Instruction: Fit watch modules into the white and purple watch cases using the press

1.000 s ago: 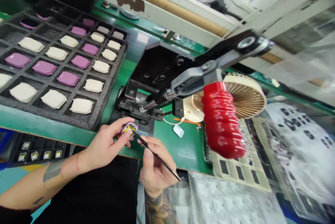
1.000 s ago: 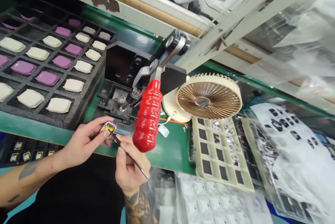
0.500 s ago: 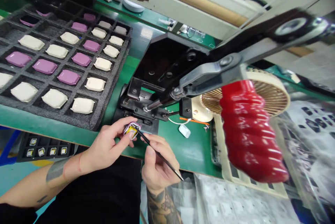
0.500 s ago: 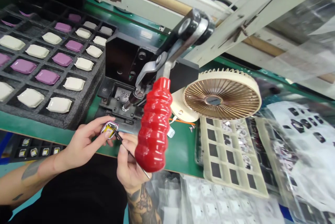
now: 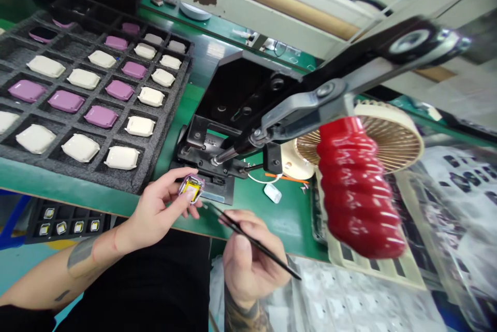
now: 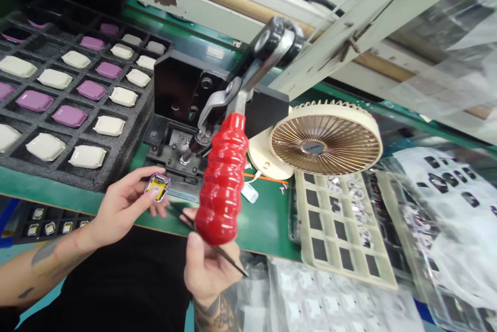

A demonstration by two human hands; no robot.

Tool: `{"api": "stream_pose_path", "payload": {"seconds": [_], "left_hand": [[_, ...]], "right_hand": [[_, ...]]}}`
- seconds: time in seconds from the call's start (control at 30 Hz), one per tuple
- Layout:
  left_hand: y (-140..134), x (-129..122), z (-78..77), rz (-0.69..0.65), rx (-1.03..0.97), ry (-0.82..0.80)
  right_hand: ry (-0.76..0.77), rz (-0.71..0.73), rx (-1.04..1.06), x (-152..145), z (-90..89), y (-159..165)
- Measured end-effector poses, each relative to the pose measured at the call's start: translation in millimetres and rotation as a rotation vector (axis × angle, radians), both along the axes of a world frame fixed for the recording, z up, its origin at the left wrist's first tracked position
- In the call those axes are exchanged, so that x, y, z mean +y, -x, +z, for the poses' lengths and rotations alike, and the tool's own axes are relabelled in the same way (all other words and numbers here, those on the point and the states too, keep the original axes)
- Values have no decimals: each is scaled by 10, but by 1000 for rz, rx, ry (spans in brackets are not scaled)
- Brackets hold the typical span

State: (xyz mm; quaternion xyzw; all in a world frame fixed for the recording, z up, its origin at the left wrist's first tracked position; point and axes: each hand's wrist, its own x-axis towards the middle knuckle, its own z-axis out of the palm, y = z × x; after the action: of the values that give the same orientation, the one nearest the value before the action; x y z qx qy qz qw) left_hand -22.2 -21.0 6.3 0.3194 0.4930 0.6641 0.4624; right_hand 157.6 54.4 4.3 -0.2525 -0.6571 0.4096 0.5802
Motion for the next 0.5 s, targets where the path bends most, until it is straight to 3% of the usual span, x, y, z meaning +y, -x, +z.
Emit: {"api": "stream_pose_path", "payload": {"seconds": [0.1, 0.27, 0.4, 0.5], "left_hand": [[-14, 15, 15, 21, -44, 14], [11, 26, 11, 45, -75, 13], [45, 40, 59, 42, -200, 56], [38, 19, 97, -18, -243, 114]], "right_hand": [[78, -109, 7, 68, -125, 3], [233, 43, 64, 89, -243, 110], [230, 260, 147, 143, -23, 31], [172, 372, 153, 383, 284, -310]]}}
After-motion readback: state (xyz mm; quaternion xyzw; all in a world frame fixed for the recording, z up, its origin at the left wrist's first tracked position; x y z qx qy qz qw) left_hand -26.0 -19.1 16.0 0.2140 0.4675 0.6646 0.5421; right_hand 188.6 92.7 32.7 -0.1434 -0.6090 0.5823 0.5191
